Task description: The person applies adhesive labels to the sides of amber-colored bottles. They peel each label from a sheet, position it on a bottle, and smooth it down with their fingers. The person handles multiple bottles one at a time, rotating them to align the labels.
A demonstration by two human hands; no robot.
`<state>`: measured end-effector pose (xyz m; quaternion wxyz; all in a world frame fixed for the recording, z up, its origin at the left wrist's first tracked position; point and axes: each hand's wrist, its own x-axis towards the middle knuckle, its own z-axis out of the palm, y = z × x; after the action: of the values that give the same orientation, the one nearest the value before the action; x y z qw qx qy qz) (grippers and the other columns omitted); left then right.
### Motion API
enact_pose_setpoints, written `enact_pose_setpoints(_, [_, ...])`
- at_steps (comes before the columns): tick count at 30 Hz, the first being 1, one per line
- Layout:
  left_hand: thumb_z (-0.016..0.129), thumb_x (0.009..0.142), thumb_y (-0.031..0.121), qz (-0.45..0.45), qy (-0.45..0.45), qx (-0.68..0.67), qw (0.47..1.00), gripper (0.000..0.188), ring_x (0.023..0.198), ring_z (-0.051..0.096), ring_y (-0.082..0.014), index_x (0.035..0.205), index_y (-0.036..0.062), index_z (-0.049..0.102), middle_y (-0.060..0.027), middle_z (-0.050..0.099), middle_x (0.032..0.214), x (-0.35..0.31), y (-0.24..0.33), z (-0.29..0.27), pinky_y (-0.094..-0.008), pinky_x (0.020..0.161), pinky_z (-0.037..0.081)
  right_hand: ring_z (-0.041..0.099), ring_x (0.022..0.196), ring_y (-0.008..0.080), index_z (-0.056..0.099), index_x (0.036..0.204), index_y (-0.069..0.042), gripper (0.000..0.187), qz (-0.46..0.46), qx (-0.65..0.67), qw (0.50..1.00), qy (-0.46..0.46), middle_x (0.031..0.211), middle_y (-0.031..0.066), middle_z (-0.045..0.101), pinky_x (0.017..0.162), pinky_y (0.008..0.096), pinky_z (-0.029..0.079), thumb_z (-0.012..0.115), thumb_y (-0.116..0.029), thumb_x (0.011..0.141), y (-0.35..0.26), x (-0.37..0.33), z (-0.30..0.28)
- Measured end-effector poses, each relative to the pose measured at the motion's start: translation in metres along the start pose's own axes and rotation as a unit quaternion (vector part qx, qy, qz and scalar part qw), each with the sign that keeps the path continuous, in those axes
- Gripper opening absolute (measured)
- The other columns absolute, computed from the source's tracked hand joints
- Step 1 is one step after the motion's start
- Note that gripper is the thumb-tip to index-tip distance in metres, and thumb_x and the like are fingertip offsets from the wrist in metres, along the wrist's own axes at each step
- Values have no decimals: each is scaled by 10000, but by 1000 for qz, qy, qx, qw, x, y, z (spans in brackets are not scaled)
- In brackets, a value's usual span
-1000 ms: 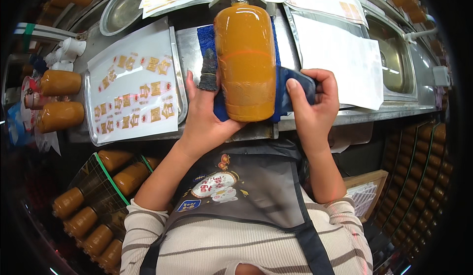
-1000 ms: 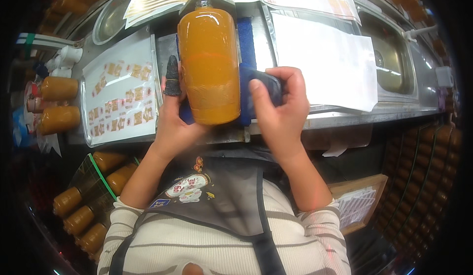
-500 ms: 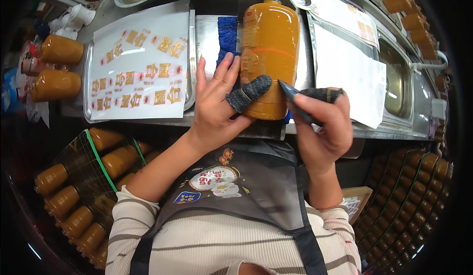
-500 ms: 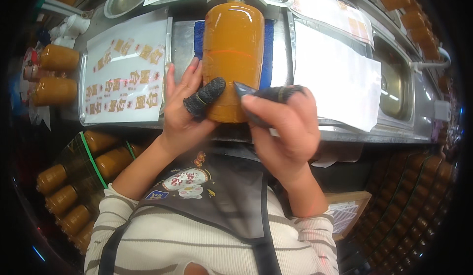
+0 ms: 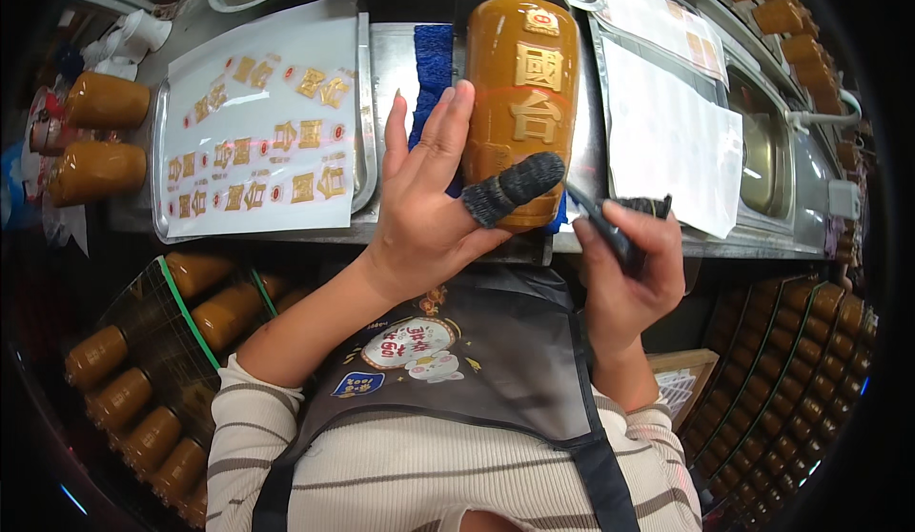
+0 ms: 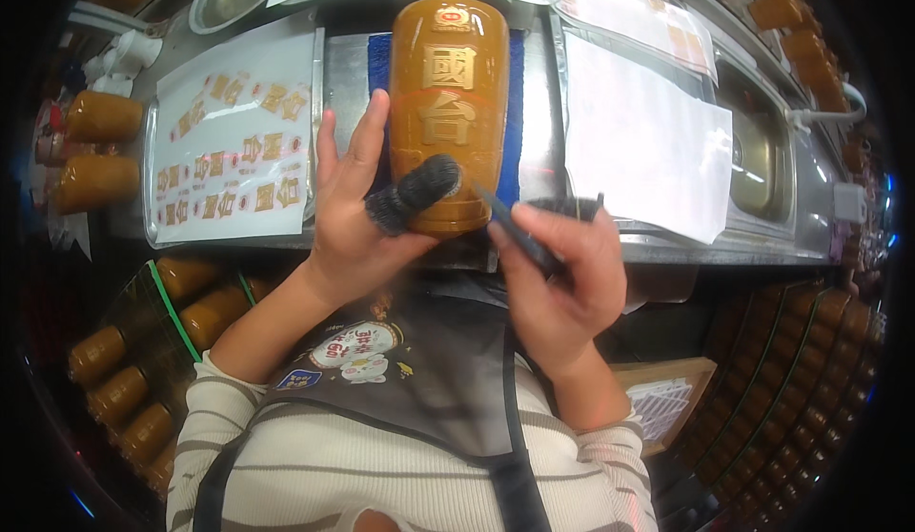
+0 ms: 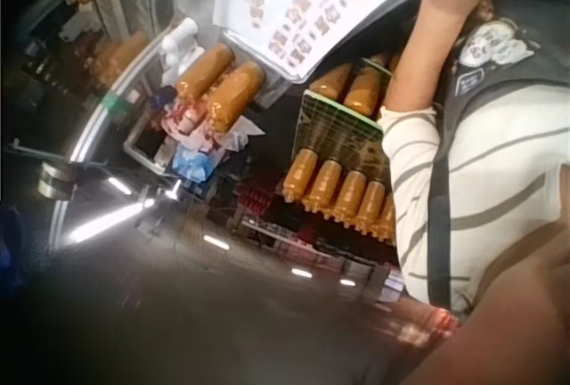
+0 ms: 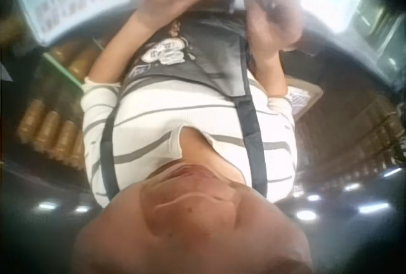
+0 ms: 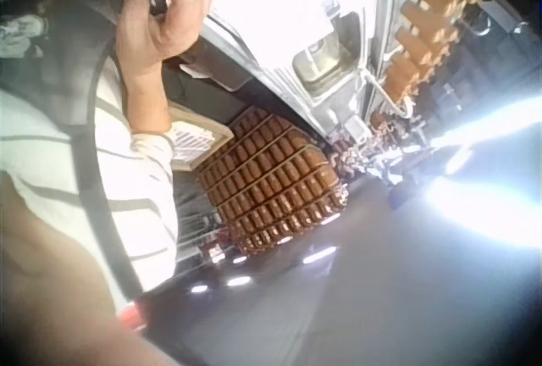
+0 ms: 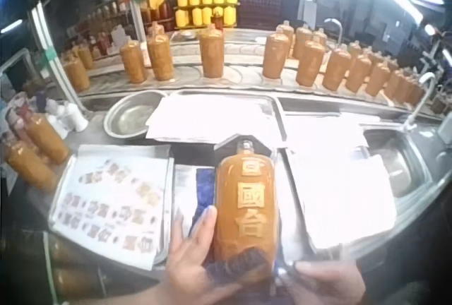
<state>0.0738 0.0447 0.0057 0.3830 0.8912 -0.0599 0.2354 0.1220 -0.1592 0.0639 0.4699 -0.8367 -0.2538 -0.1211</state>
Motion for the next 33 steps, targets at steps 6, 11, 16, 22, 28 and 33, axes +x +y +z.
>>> enact_pose_setpoints(6, [886,600,201,10,-22,45,999,668,1347,520,-392,1250,220,737,-307,345,1575,5,4,-3,-634,1130,274,628,798,160,729,1013,-20,282,45,83,995,16,914,62,711,759,264,462,831,59,762,6,-1,2])
enact_pose_setpoints(11, [866,643,205,-10,11,38,999,606,1315,553,-405,1237,216,747,-285,427,1535,-8,-1,2,-609,1125,292,599,743,180,731,1011,-34,297,-13,40,999,22,902,83,678,720,288,472,811,80,749,6,9,9])
enact_pose_setpoints(16, [854,666,117,18,55,17,998,695,1291,587,-386,1321,15,647,-299,547,1424,-11,-8,10,-622,1143,296,572,776,266,779,1021,-95,432,-219,-29,973,-66,858,54,629,675,352,486,758,48,613,-5,8,21])
enact_pose_setpoints(22, [816,666,82,1,71,-22,997,682,1308,581,-346,1325,34,643,-202,584,1426,-2,4,3,-609,1157,267,586,764,260,756,1044,-73,429,-107,-3,994,-13,903,80,648,685,314,486,785,113,659,-8,14,13])
enact_pose_setpoints(28, [794,677,97,21,61,-27,998,609,1320,574,-326,1273,34,683,-155,652,1346,14,15,-3,-581,1191,229,597,730,258,764,1030,-86,409,-99,16,994,-32,885,73,635,669,340,491,790,104,668,-9,-4,13])
enact_pose_setpoints(33, [787,700,88,44,1,-49,998,682,1377,520,-317,1355,18,614,-166,579,1435,18,9,-3,-548,1217,198,624,732,255,757,1032,-76,392,-113,96,981,-124,905,87,662,669,337,504,788,113,691,-25,1,10])
